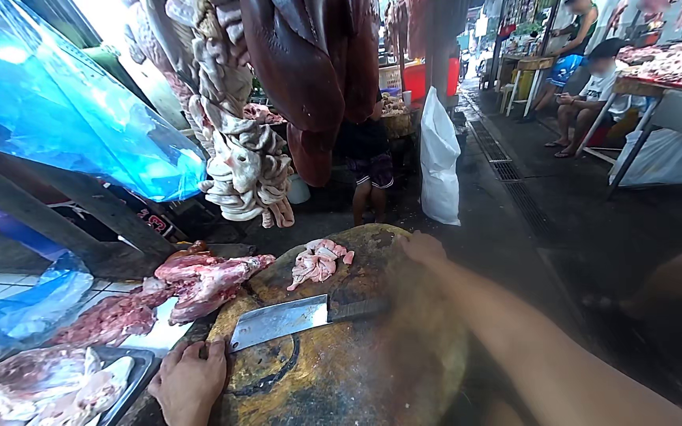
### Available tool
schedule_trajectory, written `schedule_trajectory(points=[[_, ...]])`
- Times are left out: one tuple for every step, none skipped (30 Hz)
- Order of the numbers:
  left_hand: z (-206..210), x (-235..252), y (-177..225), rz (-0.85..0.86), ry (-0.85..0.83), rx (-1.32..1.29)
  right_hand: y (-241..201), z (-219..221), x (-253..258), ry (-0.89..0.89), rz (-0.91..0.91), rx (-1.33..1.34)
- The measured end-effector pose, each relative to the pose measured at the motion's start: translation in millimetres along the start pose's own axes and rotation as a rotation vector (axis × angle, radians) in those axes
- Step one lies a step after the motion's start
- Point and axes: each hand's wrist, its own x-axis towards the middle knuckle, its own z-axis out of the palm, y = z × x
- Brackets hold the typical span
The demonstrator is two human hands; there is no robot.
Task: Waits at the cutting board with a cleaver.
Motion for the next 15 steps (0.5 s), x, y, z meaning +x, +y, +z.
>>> schedule_trajectory(points=[[0.3,-0.1,-0.1,0.001,0.001,0.000,-0.7,-0.8,-0.6,-0.003,0.002,-0.003],[0.1,-0.3,0.3,0.001,0.000,-0.004,-0.7,-0.8,-0.3,-0.003,0.002,0.000],[-1.0,-0.6,1.1,0.001,-0.003,-0.006,0.1,0.2,0.7,0.001,-0.002,0.008],[-2.3,-0.8,1.7,0.000,-0.012,-0.008,1.7,2.3,2.1,0.012,-0.011,0.022],[-2.7,-0.9,2.1,-0.004,-0.016,-0.008,2.9,3.6,3.1,0.016,-0.015,0.029],[-2.8,-0.8,2.5,-0.009,-0.017,-0.008,3.6,4.0,3.6,0.016,-0.017,0.031],[-2.9,-0.6,2.8,-0.011,-0.018,-0.009,3.6,3.9,3.5,0.016,-0.016,0.030],[-3.2,-0.7,3.0,-0.012,-0.016,-0.009,3.3,3.6,3.0,0.016,-0.015,0.029],[-3.2,-0.9,2.9,-0.014,-0.013,-0.007,3.0,3.7,2.4,0.017,-0.013,0.029],[-2.7,-0.8,2.4,-0.014,-0.012,-0.004,2.9,3.6,1.9,0.017,-0.012,0.029],[-2.4,-0.6,1.9,-0.013,-0.013,-0.002,2.8,3.4,1.8,0.014,-0.012,0.029],[-2.6,-0.6,2.1,-0.014,-0.015,-0.002,2.6,3.0,1.8,0.013,-0.012,0.028],[-2.5,-0.4,2.2,-0.014,-0.014,-0.001,2.4,2.8,2.0,0.011,-0.012,0.027],[-1.8,-0.1,1.9,-0.012,-0.012,-0.001,2.4,2.7,2.2,0.010,-0.012,0.027],[-1.4,-0.1,1.7,-0.011,-0.010,-0.001,2.4,2.7,2.3,0.011,-0.013,0.028]])
